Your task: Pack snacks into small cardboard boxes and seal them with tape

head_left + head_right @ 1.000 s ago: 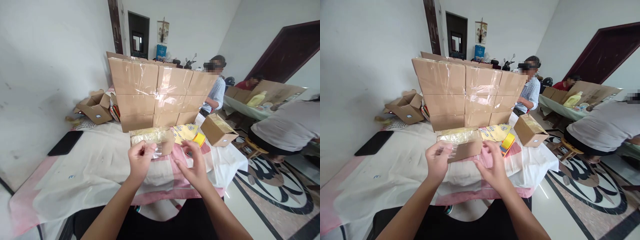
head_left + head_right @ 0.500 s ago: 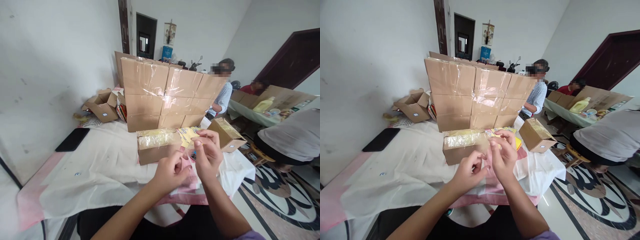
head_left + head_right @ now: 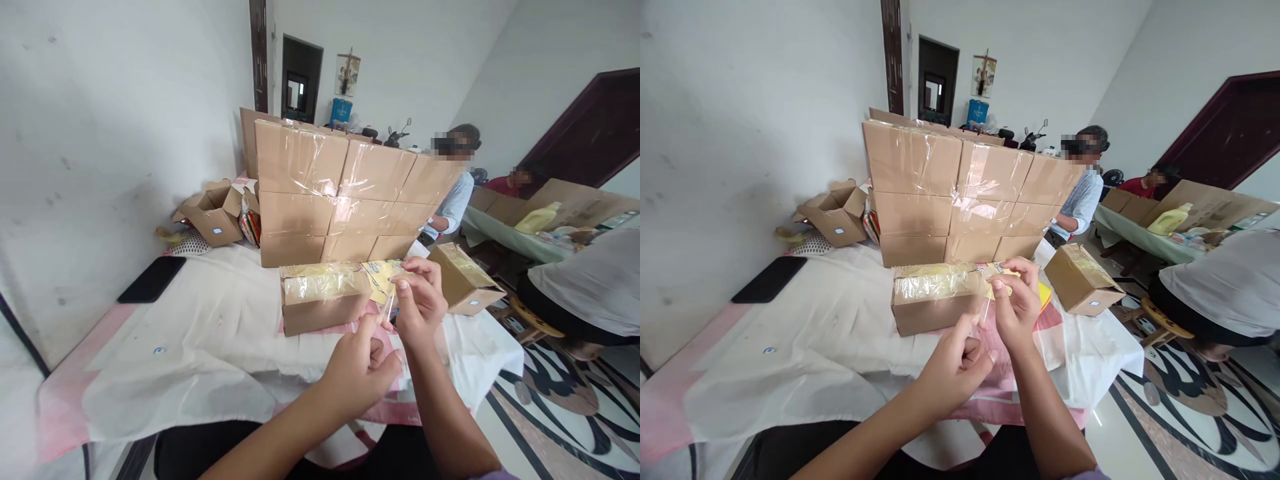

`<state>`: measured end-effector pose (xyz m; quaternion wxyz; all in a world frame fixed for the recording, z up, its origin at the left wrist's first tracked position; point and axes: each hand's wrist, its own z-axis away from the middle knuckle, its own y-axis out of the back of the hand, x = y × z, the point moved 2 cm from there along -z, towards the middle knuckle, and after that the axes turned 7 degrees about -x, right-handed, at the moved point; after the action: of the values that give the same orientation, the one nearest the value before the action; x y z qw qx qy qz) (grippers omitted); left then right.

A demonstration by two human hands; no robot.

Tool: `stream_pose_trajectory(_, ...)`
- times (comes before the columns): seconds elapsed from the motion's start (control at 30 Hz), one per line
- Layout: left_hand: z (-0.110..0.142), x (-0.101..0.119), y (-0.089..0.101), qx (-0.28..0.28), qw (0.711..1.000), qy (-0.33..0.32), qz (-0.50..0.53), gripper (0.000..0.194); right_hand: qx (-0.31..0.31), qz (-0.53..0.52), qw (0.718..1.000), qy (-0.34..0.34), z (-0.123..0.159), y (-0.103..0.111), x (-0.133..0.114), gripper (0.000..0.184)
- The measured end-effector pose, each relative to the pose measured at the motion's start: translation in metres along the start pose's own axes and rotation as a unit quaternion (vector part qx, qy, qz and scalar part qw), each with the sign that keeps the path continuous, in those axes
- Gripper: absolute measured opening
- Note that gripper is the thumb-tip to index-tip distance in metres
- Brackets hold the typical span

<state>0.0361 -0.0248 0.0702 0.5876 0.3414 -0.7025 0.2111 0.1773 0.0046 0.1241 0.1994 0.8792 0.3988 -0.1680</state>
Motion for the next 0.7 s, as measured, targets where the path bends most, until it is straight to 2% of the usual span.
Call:
stream_pose_trajectory(0.03,0.001,0.0,-0.002,-0.001,1.0,0.003,-0.016,0.005,0.019,-0.034,0.999,-0.02,-0.003,0.0,0.004,0.016)
stream_pose_trajectory(0.13,0.002,-0.005,-0.012,-0.019,0.989,-0.026,-0.147,0.033,0.12,-0.156,0.978,-0.071,-0.01,0.009,0.02,0.019)
stream_pose_trajectory(0.2,0.0,-0.009,-0.017,-0.015,0.955,-0.102,-0.279,0.033,0.14,-0.183,0.969,-0.091,-0.011,0.017,0.028,0.018)
stream_pose_trajectory(0.23,-0.002,-0.01,-0.017,0.002,0.931,-0.141,-0.338,0.03,0.117,-0.172,0.973,-0.103,-0.011,0.019,0.032,0.018)
stream_pose_trajectory(0.3,-0.006,-0.012,-0.009,0.05,0.896,-0.175,-0.406,0.029,0.024,-0.137,0.981,-0.137,-0.008,0.019,0.039,0.02)
stream_pose_trajectory(0.4,-0.012,-0.013,0.014,0.128,0.893,-0.157,-0.402,0.029,-0.133,-0.118,0.964,-0.199,-0.001,0.012,0.052,0.025)
stream_pose_trajectory(0.5,-0.014,-0.01,0.037,0.21,0.877,-0.169,-0.398,0.031,-0.203,-0.145,0.939,-0.238,0.005,0.004,0.063,0.029)
stream_pose_trajectory(0.57,-0.015,-0.011,0.047,0.248,0.881,-0.149,-0.374,0.035,-0.23,-0.161,0.929,-0.242,0.008,-0.001,0.063,0.03)
stream_pose_trajectory(0.63,-0.017,-0.014,0.053,0.254,0.909,-0.103,-0.312,0.044,-0.267,-0.173,0.919,-0.234,0.01,-0.008,0.058,0.03)
stream_pose_trajectory(0.7,-0.018,-0.015,0.058,0.266,0.921,-0.088,-0.27,0.033,-0.291,-0.185,0.911,-0.225,0.01,-0.017,0.05,0.029)
